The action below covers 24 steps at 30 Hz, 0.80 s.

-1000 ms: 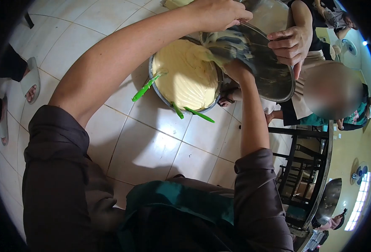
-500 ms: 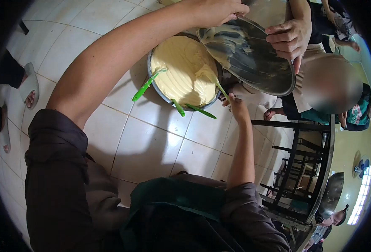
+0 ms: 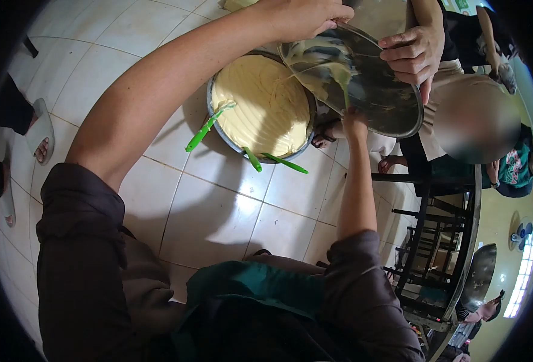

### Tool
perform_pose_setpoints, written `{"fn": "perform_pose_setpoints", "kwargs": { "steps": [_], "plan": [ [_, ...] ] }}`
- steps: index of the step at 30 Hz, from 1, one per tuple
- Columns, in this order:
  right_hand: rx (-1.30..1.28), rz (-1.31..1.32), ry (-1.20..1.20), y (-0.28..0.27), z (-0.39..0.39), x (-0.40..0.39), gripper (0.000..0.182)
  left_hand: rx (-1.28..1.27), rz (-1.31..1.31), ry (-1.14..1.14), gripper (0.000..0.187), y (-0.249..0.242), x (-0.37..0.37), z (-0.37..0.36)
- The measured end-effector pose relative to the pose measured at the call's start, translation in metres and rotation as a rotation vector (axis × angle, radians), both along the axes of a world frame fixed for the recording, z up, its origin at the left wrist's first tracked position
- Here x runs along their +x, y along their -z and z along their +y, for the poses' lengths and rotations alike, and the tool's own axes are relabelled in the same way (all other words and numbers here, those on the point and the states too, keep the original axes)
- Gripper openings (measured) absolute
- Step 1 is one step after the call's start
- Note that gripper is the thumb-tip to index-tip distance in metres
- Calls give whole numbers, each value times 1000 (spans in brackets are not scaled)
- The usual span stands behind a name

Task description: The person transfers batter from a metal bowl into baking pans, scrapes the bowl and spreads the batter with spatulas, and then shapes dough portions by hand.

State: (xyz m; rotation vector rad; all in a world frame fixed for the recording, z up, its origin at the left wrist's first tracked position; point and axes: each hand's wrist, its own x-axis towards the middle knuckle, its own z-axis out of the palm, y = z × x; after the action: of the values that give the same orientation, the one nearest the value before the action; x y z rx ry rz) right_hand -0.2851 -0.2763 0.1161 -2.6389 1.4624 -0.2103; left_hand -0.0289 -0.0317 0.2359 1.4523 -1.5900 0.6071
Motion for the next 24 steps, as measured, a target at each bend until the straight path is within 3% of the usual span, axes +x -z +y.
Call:
{"fn": "perform_pose_setpoints", "kwargs": {
  "steps": [3,4,7,8,11,14,16,19,20,24],
  "plan": [
    [-354,304,90,36,-8,6,29,8,16,11,10,-3,0,1],
    [-465,339,0,74,-25,3,28,16,30,19,10,-3,-1,0],
    [-480,333,-188,118,-4,41,25,18,47,23,10,-3,-1,-3],
    [-297,24,-101,115,26,65,24,27,49,29,10,-3,-1,-3],
    [-311,-293,-74,163,68,138,17,60,63,33,10,-4,-2,-3],
    [328,-607,72,149,105,182,19,89,80,7,9,-4,-3,2],
    [881,-1035,181,69,158,179,29,92,80,4,9,-4,-4,3],
    [1331,-1190,87,22,160,151,39,93,108,-14,9,-4,-6,6],
    [1445,-1215,-80,19,157,134,38,89,95,-15,9,-4,-6,6],
    [1455,-1063,-31,29,172,54,36,102,81,6,8,-3,-5,8]
  ]
}}
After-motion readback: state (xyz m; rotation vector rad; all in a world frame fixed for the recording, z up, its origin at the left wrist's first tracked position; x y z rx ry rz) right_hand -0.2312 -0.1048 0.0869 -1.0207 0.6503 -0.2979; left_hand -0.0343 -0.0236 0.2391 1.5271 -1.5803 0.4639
